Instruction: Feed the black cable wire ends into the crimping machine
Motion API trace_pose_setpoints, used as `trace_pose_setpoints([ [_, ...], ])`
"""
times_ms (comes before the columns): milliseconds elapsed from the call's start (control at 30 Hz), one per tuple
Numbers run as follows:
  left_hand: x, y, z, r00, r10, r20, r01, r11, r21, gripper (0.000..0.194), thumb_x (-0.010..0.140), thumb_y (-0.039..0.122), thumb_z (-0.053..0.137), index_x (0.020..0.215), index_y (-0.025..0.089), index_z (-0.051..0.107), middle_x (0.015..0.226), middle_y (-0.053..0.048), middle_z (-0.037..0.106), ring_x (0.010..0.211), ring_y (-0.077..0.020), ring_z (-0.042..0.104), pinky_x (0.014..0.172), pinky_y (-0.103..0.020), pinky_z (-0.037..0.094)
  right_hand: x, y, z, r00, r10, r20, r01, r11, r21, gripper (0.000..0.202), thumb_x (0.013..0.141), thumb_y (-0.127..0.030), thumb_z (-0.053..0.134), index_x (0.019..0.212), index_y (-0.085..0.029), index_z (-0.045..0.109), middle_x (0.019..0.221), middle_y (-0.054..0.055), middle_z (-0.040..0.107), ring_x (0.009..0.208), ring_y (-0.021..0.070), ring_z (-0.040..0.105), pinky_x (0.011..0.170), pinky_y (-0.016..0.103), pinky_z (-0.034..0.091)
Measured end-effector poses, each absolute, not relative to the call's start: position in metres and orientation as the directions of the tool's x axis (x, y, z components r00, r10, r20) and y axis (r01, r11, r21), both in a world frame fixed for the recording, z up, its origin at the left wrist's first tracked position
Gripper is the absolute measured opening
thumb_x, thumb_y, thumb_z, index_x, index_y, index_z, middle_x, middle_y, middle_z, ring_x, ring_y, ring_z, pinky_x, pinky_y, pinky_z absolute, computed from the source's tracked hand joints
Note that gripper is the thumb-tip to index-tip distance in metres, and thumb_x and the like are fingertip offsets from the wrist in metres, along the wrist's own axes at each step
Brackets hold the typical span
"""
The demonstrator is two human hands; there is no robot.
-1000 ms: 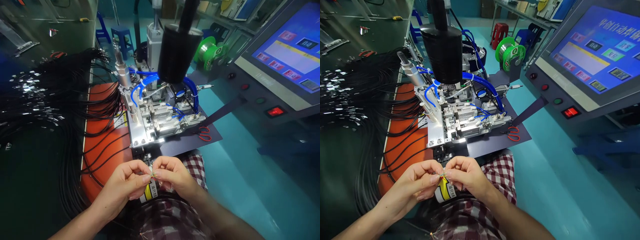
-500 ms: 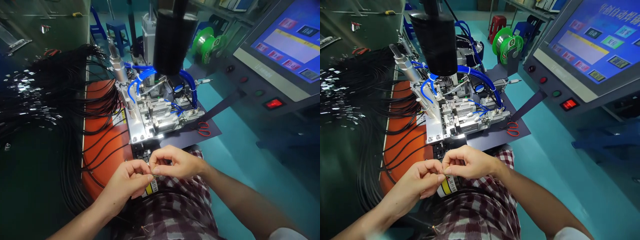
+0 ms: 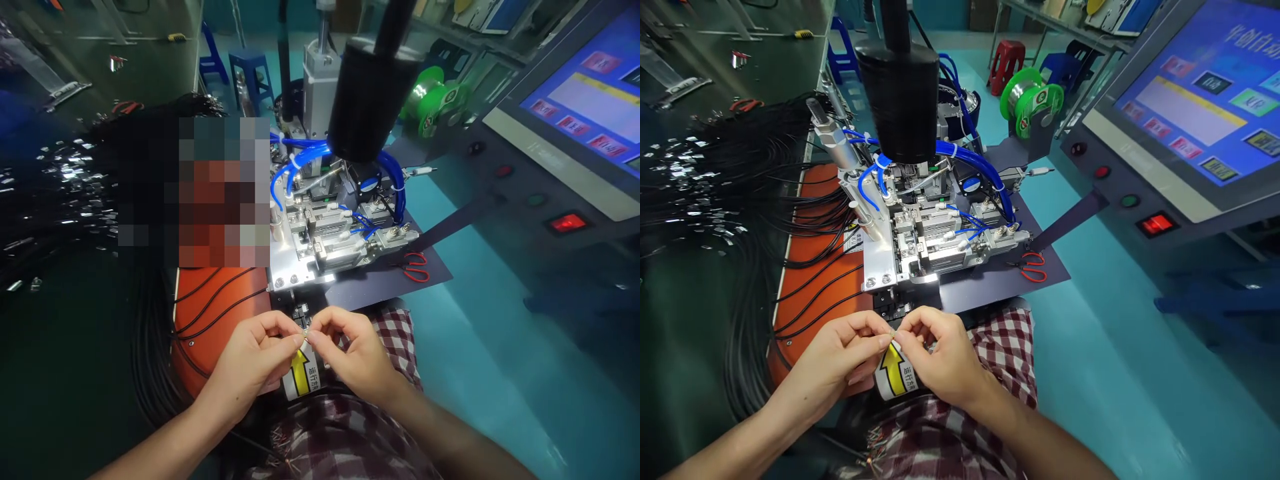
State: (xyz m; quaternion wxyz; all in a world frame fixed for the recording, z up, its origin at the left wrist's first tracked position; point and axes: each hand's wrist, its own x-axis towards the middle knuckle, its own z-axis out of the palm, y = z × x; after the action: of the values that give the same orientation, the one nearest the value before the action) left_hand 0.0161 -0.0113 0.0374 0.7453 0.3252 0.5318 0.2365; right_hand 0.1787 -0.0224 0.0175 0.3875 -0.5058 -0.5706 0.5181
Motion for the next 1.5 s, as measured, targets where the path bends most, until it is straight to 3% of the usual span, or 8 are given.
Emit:
trace_pose_setpoints([
  [100, 0.018, -0.011, 0.040, 0.303, 0.710, -0.636, 0.054, 0.653, 0.755, 0.023, 0.074, 0.037, 0.066, 0.074, 0.017, 0.055, 0.041, 0.011, 0.031, 0.037, -0.0034, 0.019, 0.035, -0.016, 0.016, 0.179, -0.022, 0.019, -0.213, 0.975, -0.058, 0.207, -0.013, -0.978, 0.009, 0.082, -0.018, 0.057, 0.073, -0.017, 0.057, 0.065, -0.002, 0.054, 0.059, 0.0118, 0.049, 0.056, 0.024, 0.039],
  [267, 0.020, -0.011, 0.040, 0.265, 0.708, -0.654, 0.053, 0.667, 0.743, 0.022, 0.074, 0.036, 0.065, 0.071, 0.017, 0.053, 0.040, 0.011, 0.030, 0.037, -0.0032, 0.017, 0.035, -0.015, 0.015, 0.176, -0.022, 0.011, -0.240, 0.923, -0.302, -0.065, -0.326, -0.943, 0.019, 0.083, -0.031, 0.059, 0.072, -0.017, 0.054, 0.058, -0.004, 0.051, 0.048, 0.0090, 0.046, 0.047, 0.021, 0.037],
  [333, 0.019, -0.010, 0.039, 0.278, 0.697, -0.661, 0.028, 0.682, 0.731, 0.021, 0.076, 0.034, 0.063, 0.072, 0.017, 0.053, 0.040, 0.011, 0.031, 0.038, -0.0033, 0.017, 0.035, -0.015, 0.014, 0.174, -0.022, 0.009, -0.245, 0.912, -0.329, -0.129, -0.367, -0.921, 0.020, 0.080, -0.035, 0.061, 0.074, -0.016, 0.056, 0.061, -0.003, 0.054, 0.048, 0.0088, 0.048, 0.047, 0.021, 0.039],
  [633, 0.019, -0.012, 0.038, 0.288, 0.705, -0.648, 0.008, 0.675, 0.738, 0.022, 0.076, 0.035, 0.064, 0.072, 0.018, 0.051, 0.040, 0.011, 0.029, 0.039, -0.0041, 0.015, 0.035, -0.017, 0.012, 0.167, -0.024, 0.013, -0.108, 0.944, -0.312, -0.130, -0.325, -0.937, 0.016, 0.072, -0.029, 0.068, 0.070, -0.015, 0.060, 0.058, -0.003, 0.054, 0.049, 0.0095, 0.047, 0.047, 0.022, 0.040],
  [1000, 0.020, -0.016, 0.034, 0.251, 0.732, -0.634, -0.029, 0.660, 0.751, 0.023, 0.079, 0.039, 0.062, 0.074, 0.018, 0.052, 0.041, 0.011, 0.032, 0.039, -0.0040, 0.017, 0.038, -0.018, 0.012, 0.164, -0.024, 0.004, -0.166, 0.910, -0.379, -0.298, -0.413, -0.861, 0.022, 0.071, -0.034, 0.071, 0.070, -0.016, 0.058, 0.058, -0.004, 0.054, 0.044, 0.0066, 0.044, 0.045, 0.020, 0.036],
  [1500, 0.020, -0.018, 0.028, 0.282, 0.747, -0.603, -0.058, 0.640, 0.766, 0.021, 0.080, 0.034, 0.062, 0.074, 0.017, 0.053, 0.039, 0.011, 0.033, 0.038, -0.0034, 0.019, 0.039, -0.020, 0.013, 0.173, -0.024, 0.010, -0.211, 0.901, -0.379, -0.239, -0.424, -0.874, 0.021, 0.074, -0.034, 0.067, 0.070, -0.016, 0.057, 0.053, -0.005, 0.051, 0.044, 0.0077, 0.046, 0.045, 0.020, 0.037],
])
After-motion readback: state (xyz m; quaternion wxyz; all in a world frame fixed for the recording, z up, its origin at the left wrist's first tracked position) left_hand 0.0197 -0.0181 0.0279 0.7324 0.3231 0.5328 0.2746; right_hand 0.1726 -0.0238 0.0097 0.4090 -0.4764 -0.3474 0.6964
